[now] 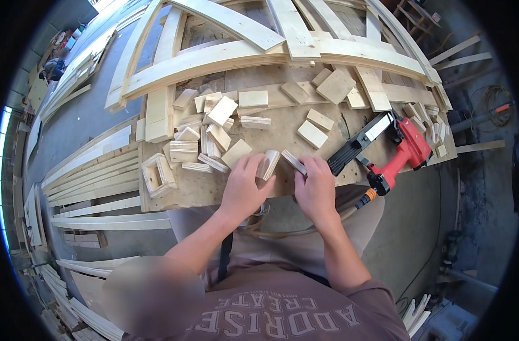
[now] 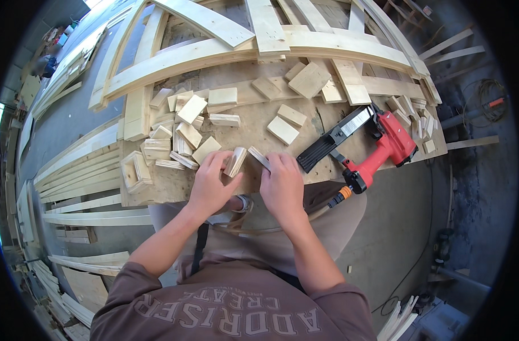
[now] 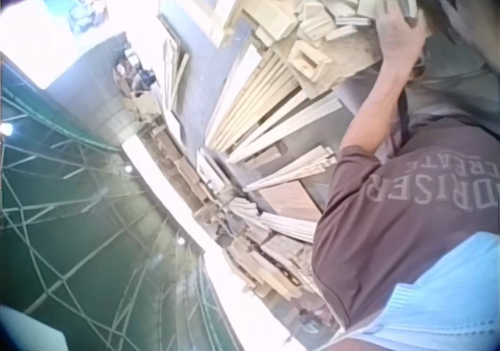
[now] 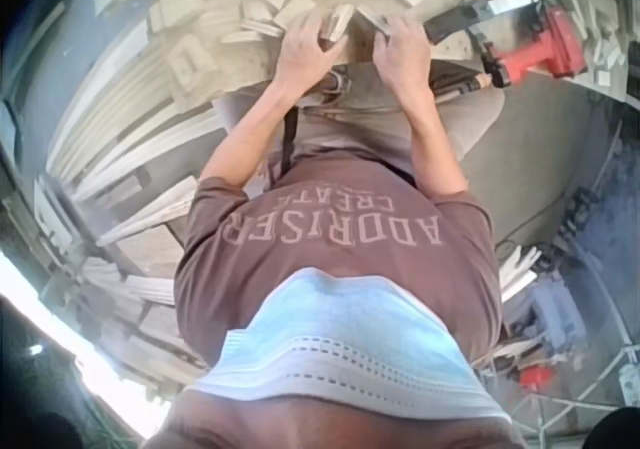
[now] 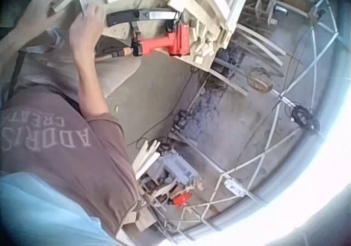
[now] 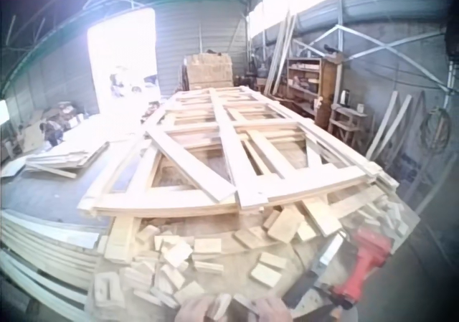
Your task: The person assembles small rectangular wooden frames by hand, aligning four pieces into a square and securing them with a red pneumatic nail gun. The person repeatedly picks up pieces, forms frames, and nails them together on a workbench cluttered with wood scraps.
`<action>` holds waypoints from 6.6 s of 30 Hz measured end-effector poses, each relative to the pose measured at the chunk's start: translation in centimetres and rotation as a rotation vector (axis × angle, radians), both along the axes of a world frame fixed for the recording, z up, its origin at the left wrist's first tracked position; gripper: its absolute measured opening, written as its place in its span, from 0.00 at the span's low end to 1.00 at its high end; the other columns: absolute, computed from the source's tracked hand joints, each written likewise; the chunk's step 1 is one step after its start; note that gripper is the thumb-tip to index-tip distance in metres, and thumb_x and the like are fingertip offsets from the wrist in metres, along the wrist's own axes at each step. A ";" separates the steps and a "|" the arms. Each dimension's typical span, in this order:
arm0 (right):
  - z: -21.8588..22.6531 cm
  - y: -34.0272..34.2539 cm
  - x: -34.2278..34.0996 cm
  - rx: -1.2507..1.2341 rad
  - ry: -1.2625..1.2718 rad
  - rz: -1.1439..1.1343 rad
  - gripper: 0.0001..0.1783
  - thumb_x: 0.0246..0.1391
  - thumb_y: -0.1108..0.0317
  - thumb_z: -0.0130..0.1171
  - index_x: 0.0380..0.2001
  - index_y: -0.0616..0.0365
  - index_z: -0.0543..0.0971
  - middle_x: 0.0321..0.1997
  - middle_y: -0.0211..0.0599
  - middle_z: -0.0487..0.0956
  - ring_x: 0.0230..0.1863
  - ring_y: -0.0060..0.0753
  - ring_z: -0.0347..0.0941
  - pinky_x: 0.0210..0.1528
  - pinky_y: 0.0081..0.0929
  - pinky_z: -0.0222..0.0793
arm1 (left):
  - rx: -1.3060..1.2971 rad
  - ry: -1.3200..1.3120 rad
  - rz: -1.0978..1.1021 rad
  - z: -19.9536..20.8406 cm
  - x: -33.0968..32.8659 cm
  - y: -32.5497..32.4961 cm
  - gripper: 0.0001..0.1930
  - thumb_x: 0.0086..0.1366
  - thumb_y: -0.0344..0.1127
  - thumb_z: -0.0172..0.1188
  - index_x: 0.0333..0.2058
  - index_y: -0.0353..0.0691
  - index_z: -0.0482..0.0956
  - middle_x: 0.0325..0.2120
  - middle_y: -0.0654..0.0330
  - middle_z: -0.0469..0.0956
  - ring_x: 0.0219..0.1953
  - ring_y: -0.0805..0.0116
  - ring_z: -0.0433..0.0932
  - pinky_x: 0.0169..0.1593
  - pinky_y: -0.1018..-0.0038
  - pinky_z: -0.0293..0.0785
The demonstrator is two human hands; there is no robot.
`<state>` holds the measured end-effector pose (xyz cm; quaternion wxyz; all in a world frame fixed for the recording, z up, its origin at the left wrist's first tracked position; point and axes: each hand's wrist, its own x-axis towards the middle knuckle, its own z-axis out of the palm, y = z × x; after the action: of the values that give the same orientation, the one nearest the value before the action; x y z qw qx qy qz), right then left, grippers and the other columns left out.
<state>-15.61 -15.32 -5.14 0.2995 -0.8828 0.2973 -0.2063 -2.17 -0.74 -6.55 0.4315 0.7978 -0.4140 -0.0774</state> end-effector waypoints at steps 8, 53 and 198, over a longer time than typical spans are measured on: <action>0.4 0.3 0.0 0.153 0.003 0.026 0.13 0.62 0.77 0.66 0.51 0.64 0.83 0.49 0.54 0.82 0.47 0.66 0.82 0.50 0.53 0.78 | 0.013 0.014 -0.092 -0.4 1.0 -0.5 0.25 0.65 0.29 0.71 0.60 0.33 0.81 0.51 0.44 0.84 0.51 0.42 0.85 0.55 0.57 0.82; 0.1 -0.3 -0.2 0.087 0.010 0.093 0.10 0.65 0.75 0.65 0.48 0.64 0.80 0.46 0.54 0.79 0.46 0.68 0.80 0.47 0.56 0.77 | -0.030 0.036 -0.196 -1.3 1.9 -2.4 0.22 0.66 0.27 0.69 0.59 0.33 0.86 0.50 0.45 0.86 0.53 0.46 0.85 0.59 0.60 0.81; 1.8 -2.0 -2.7 0.054 -0.151 0.306 0.34 0.52 0.86 0.71 0.62 0.49 0.88 0.58 0.45 0.83 0.37 0.39 0.82 0.42 0.37 0.82 | -0.005 0.520 -0.363 1.1 3.2 -1.5 0.30 0.61 0.26 0.81 0.62 0.38 0.84 0.32 0.67 0.77 0.31 0.78 0.72 0.38 0.76 0.73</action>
<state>-18.29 -17.28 -3.38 0.3723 -0.8915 0.1412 -0.2161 1.04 -2.21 -5.46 0.5042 0.6632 -0.4256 -0.3534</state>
